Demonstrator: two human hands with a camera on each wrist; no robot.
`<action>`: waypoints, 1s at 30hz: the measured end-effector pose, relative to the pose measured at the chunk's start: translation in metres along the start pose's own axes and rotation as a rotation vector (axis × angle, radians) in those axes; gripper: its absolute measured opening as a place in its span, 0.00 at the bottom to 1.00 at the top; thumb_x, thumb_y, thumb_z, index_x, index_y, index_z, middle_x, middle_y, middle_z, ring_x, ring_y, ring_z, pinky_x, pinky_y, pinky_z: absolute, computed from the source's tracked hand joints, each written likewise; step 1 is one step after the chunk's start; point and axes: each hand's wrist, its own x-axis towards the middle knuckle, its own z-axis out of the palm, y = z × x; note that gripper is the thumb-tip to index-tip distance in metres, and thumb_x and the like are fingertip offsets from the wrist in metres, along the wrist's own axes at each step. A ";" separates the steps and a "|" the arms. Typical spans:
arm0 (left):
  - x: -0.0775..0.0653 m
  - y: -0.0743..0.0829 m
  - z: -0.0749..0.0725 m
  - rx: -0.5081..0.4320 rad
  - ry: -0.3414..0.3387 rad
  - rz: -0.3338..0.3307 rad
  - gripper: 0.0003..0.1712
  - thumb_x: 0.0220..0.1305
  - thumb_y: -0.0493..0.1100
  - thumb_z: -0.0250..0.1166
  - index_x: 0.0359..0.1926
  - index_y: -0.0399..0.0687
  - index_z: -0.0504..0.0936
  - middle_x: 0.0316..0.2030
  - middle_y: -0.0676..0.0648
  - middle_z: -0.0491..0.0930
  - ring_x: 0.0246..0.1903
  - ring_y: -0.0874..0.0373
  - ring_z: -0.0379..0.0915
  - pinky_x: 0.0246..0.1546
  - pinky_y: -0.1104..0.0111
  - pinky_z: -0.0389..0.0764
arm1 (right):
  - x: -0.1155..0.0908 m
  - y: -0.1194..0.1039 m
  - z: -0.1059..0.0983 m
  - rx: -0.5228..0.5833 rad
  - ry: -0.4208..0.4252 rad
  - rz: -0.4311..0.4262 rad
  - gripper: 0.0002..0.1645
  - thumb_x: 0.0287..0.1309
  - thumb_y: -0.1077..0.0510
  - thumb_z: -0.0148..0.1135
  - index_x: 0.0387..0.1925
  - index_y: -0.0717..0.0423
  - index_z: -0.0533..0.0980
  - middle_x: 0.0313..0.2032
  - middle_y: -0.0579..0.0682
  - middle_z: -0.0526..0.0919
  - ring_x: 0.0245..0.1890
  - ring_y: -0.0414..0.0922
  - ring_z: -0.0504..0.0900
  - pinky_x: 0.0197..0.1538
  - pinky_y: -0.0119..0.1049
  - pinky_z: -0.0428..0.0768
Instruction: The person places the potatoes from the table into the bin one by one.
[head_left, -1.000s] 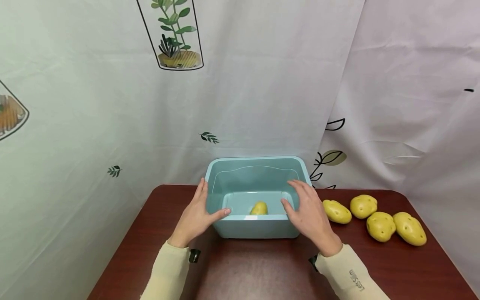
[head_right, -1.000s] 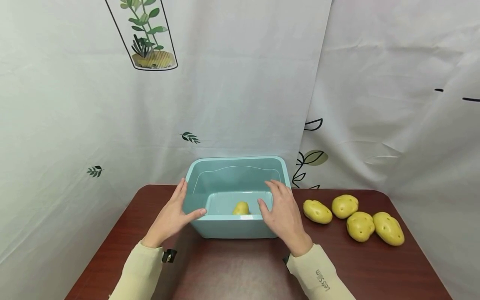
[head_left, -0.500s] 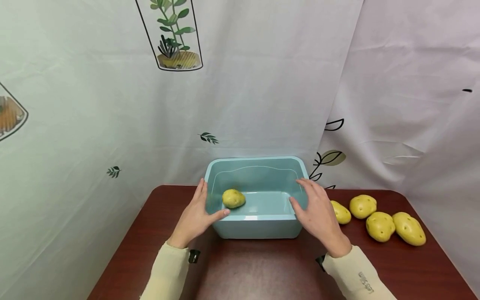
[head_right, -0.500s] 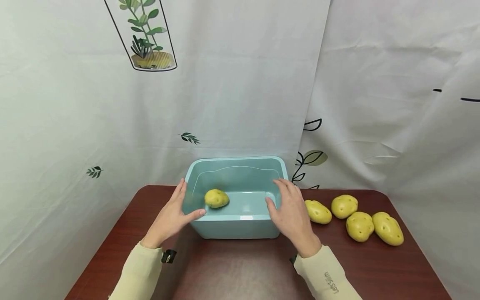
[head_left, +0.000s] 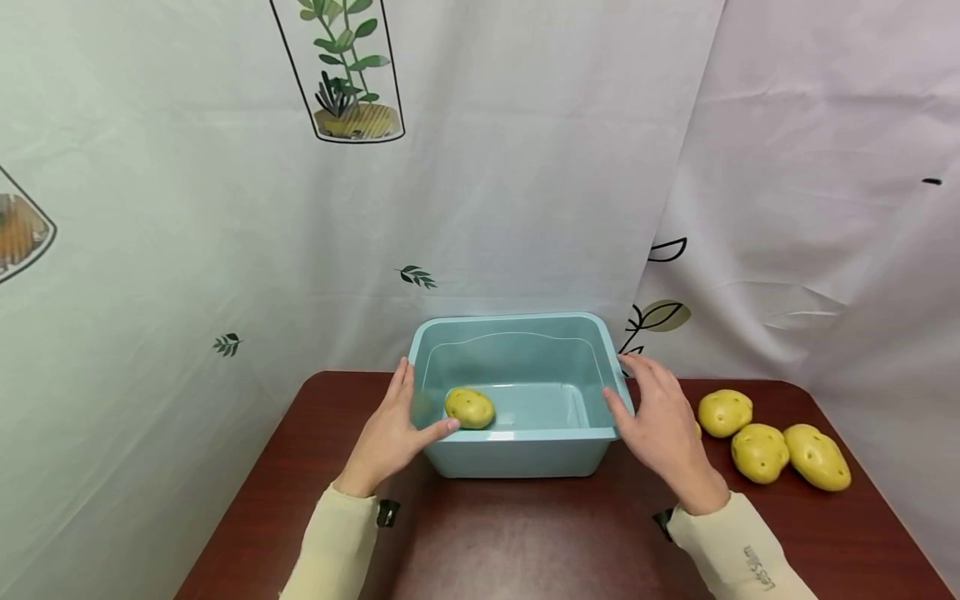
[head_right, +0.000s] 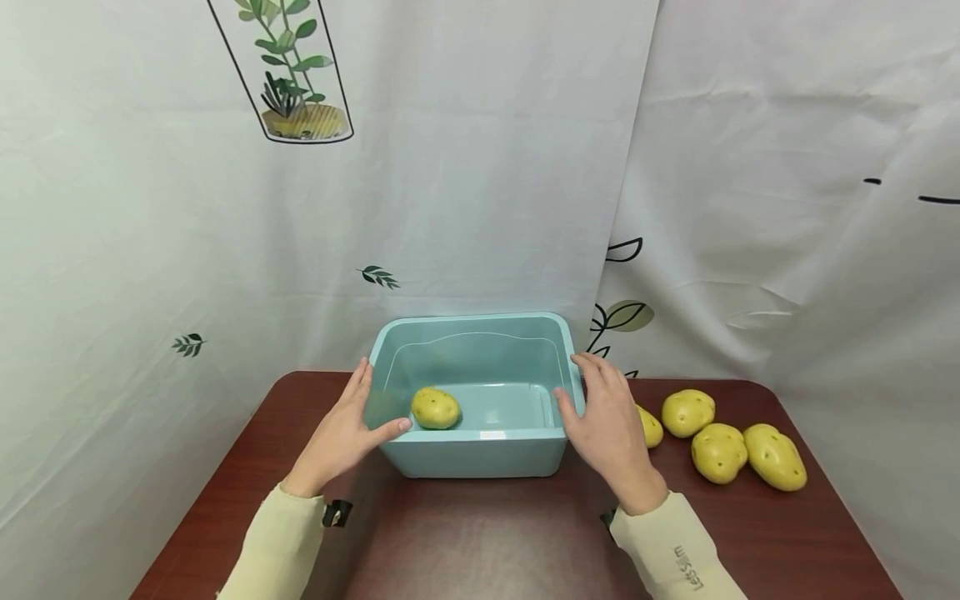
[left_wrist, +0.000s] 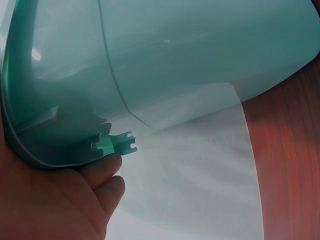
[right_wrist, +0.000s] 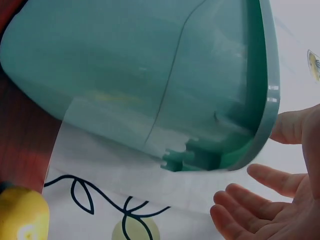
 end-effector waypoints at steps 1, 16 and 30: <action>0.000 0.000 0.000 0.001 0.002 0.001 0.71 0.53 0.77 0.65 0.80 0.41 0.40 0.80 0.49 0.33 0.75 0.43 0.52 0.66 0.44 0.65 | 0.000 0.001 -0.001 -0.001 0.000 0.002 0.29 0.59 0.58 0.70 0.59 0.68 0.75 0.57 0.67 0.76 0.58 0.65 0.73 0.57 0.63 0.72; 0.001 0.000 0.000 0.005 0.002 -0.009 0.72 0.53 0.78 0.64 0.80 0.41 0.40 0.80 0.47 0.34 0.75 0.43 0.51 0.66 0.44 0.65 | -0.006 0.015 -0.011 0.010 -0.046 0.091 0.27 0.64 0.57 0.66 0.61 0.66 0.74 0.60 0.67 0.74 0.61 0.66 0.70 0.60 0.65 0.68; 0.000 -0.001 0.000 -0.010 0.012 0.002 0.71 0.53 0.78 0.65 0.80 0.41 0.40 0.80 0.49 0.34 0.75 0.44 0.50 0.66 0.43 0.65 | -0.012 0.036 -0.014 -0.035 -0.101 0.139 0.26 0.67 0.58 0.61 0.62 0.68 0.72 0.60 0.68 0.73 0.60 0.67 0.70 0.59 0.67 0.68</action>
